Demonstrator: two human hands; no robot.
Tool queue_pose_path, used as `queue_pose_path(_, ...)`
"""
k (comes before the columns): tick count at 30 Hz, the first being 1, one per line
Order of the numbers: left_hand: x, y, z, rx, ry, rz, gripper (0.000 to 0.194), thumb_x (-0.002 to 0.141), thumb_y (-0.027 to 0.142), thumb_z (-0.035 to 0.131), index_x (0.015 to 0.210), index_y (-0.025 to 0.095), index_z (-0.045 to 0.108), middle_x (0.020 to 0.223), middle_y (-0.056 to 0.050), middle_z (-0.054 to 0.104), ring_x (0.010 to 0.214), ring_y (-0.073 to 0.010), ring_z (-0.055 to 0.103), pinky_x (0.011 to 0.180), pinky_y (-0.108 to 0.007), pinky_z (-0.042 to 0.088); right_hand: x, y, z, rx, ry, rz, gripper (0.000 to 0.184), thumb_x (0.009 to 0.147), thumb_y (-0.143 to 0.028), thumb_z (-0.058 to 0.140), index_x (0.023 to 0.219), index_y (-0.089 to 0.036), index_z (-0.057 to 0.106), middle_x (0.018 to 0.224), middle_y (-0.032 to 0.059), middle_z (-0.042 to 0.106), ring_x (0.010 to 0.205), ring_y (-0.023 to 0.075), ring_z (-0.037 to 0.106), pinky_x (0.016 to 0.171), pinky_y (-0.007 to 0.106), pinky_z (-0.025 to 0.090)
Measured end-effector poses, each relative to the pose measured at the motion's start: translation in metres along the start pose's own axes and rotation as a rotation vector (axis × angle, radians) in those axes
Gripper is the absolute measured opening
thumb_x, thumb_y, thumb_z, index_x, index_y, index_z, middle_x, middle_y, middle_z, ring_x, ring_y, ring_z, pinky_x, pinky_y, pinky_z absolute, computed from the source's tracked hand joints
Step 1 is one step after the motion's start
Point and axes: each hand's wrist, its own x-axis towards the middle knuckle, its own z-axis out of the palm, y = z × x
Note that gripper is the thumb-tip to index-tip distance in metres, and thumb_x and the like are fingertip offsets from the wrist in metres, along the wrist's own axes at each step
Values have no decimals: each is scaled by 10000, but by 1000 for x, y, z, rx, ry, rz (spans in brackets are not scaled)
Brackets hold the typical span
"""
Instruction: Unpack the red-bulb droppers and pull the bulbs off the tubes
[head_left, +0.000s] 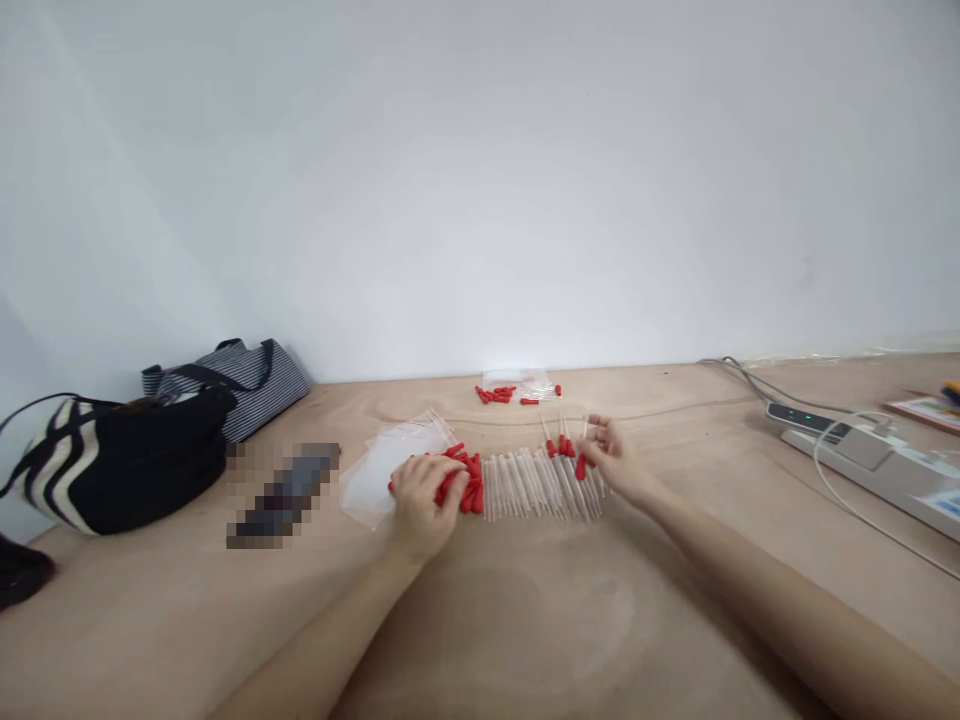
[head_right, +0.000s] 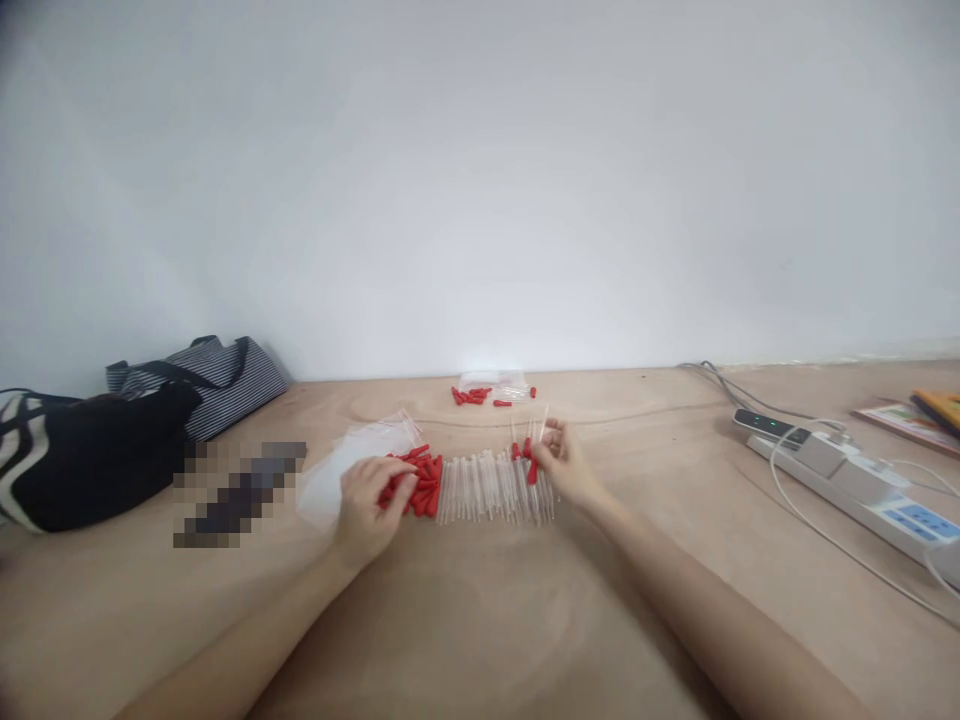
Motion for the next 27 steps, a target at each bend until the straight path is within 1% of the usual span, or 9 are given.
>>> queue_pose_path(2,-8,23,7,-89,-117,84,177,818,315,465,865,220,606,855,-18,634,853,-178,517,805,-337,306,-30,-1,10,264,-124,-88,443,660,-454,585,981,-202,413,704,-26,551,571,111,554,555,254,452)
queue_pose_path(4,-15,41,13,-149,-214,159,199,818,331,471,941,231,590,880,-19,641,866,-176,516,796,-339,298,-54,-3,20,406,-252,-93,390,646,-458,626,881,-209,439,665,-38,551,560,105,552,568,256,452)
queue_pose_path(9,-22,53,18,-214,-282,219,184,855,278,419,833,220,592,719,12,652,738,-140,531,787,-343,269,-69,-8,26,432,-442,-93,304,671,-464,619,705,-177,525,617,-9,595,592,111,557,600,257,438)
queue_pose_path(11,-21,48,18,-195,-265,211,186,852,272,426,787,214,590,690,18,650,719,-137,532,796,-354,253,-64,-8,20,321,-396,-136,300,689,-471,599,690,-173,560,626,1,603,585,116,549,584,260,428)
queue_pose_path(13,-20,44,18,-155,-249,208,174,844,276,443,784,217,595,690,17,653,727,-141,535,808,-365,242,-59,-7,12,109,-299,-268,290,722,-470,564,711,-182,595,671,21,626,630,138,560,631,291,422)
queue_pose_path(16,-21,41,20,-122,-223,233,161,834,284,465,774,223,601,675,19,651,723,-141,532,832,-375,232,-61,-7,7,-328,-225,-634,238,773,-419,531,842,-218,636,773,42,652,737,165,564,804,371,341)
queue_pose_path(19,-23,42,22,-123,-214,282,153,823,292,485,749,227,601,657,25,643,717,-137,524,864,-385,215,-68,-7,13,-629,-208,-924,200,838,-317,459,888,-234,634,679,17,635,670,133,540,846,374,260)
queue_pose_path(22,-23,41,21,-92,-209,344,132,816,283,496,756,231,601,643,31,635,719,-139,516,892,-396,202,-72,-7,21,-739,-208,-1032,252,863,-207,376,817,-208,624,572,-11,586,565,97,492,808,336,250)
queue_pose_path(27,-16,38,16,45,-195,468,177,825,265,474,705,236,600,569,35,602,714,-139,509,933,-410,197,-70,-11,23,-759,-267,-1068,263,809,-111,355,838,-197,602,553,-31,555,513,86,452,774,319,237)
